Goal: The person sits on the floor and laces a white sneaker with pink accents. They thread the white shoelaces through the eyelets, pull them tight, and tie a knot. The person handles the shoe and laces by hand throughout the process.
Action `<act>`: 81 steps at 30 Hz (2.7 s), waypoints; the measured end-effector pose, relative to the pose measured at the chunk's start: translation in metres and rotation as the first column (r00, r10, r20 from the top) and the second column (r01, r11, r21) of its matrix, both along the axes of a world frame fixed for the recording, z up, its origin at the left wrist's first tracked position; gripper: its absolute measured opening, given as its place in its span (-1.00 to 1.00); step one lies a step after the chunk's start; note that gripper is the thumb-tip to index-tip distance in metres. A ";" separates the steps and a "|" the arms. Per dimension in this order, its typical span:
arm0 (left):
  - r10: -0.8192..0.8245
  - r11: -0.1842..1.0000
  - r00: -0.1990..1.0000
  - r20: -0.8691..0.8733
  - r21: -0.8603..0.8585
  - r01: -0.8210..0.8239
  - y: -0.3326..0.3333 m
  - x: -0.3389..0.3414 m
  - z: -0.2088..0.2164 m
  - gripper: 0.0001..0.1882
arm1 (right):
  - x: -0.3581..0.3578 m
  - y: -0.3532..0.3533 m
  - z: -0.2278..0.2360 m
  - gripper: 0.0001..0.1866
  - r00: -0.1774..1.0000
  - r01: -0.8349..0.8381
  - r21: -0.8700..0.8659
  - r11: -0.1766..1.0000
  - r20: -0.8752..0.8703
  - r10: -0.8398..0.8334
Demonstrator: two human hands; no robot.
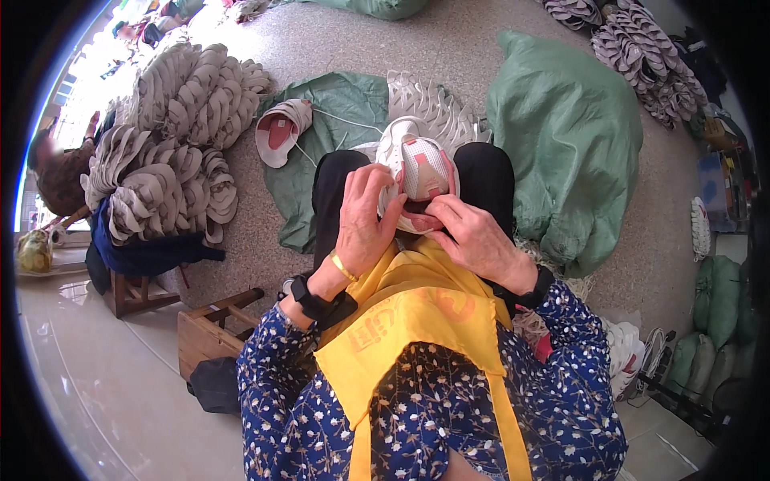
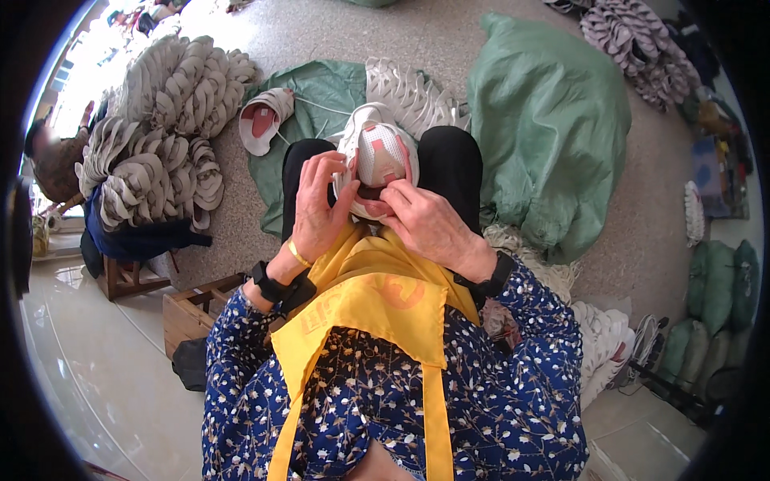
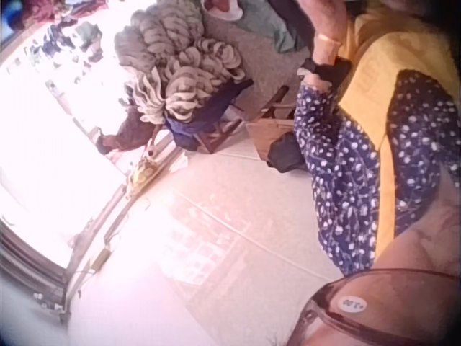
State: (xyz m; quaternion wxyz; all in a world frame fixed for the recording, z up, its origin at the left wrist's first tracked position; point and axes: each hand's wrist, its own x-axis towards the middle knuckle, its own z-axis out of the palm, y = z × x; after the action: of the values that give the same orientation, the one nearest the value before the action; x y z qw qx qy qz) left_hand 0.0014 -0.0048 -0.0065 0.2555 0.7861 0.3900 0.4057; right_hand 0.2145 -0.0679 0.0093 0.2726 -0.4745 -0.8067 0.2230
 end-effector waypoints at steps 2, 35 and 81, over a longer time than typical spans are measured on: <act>-0.010 1.000 1.000 -0.019 0.029 0.011 0.003 0.005 -0.005 -0.72 | 0.001 -0.003 -0.012 -0.57 0.997 -0.008 0.091 0.996 0.080 0.001; -0.089 0.948 0.897 -0.433 0.241 0.211 0.009 0.028 -0.011 -0.67 | 0.010 0.026 -0.027 -0.67 0.954 0.299 0.103 0.949 -0.051 -0.295; -0.089 0.955 0.868 -0.489 0.207 0.215 -0.004 0.024 -0.018 -0.71 | 0.149 -0.257 -0.222 -0.75 0.551 0.647 -0.739 0.188 0.284 -0.785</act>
State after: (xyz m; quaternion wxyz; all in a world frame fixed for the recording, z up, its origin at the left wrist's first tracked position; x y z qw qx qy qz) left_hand 0.0259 -0.0092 -0.0247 0.0807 0.9159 0.3218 0.2259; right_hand 0.3632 -0.3247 -0.2123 0.1714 -0.8411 -0.2784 0.4309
